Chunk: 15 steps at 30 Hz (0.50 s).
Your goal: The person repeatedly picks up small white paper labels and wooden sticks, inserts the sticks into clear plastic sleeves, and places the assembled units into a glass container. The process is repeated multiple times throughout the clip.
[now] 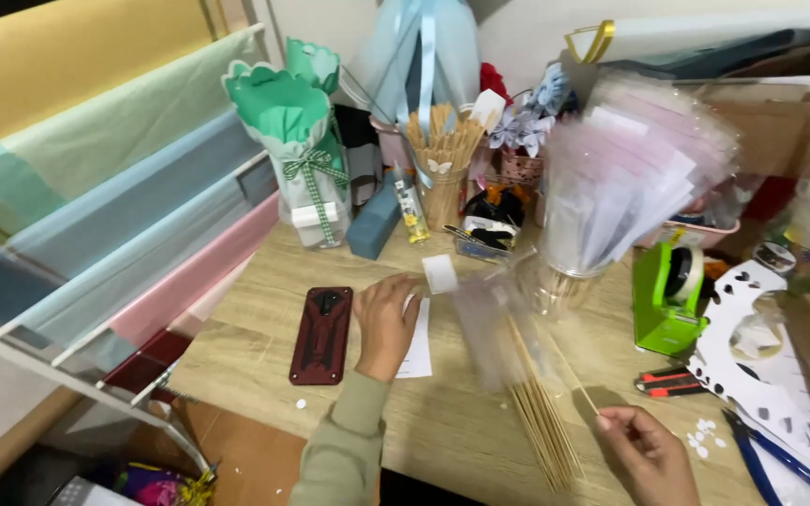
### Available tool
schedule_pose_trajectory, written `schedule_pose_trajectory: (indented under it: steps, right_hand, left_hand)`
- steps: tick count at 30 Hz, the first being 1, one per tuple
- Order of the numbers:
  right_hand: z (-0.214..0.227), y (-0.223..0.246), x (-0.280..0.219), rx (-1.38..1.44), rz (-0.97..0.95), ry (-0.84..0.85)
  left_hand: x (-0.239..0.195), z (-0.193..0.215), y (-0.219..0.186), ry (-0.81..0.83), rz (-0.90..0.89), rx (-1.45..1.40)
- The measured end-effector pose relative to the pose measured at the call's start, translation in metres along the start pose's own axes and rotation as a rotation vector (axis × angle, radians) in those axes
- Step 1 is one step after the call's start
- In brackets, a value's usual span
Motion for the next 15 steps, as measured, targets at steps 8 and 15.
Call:
schedule_pose_trajectory:
  steps: [8,15]
  right_hand:
    - [-0.027,0.018,-0.004,-0.142,0.104,0.048]
    - [-0.036,0.005,-0.006,0.048,0.084,0.132]
  left_hand:
    - [-0.043,0.030,-0.146,-0.254,-0.445,0.121]
    - [-0.044,0.021,-0.166,-0.128,-0.597,0.241]
Point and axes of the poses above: each hand's wrist, its own x-axis towards the middle knuckle, its own z-axis out of the back of the hand, y = z × x, the point moved 2 cm from there along x, towards the middle knuckle, and after that the axes turned 9 degrees about -z, right-handed, at the moved point
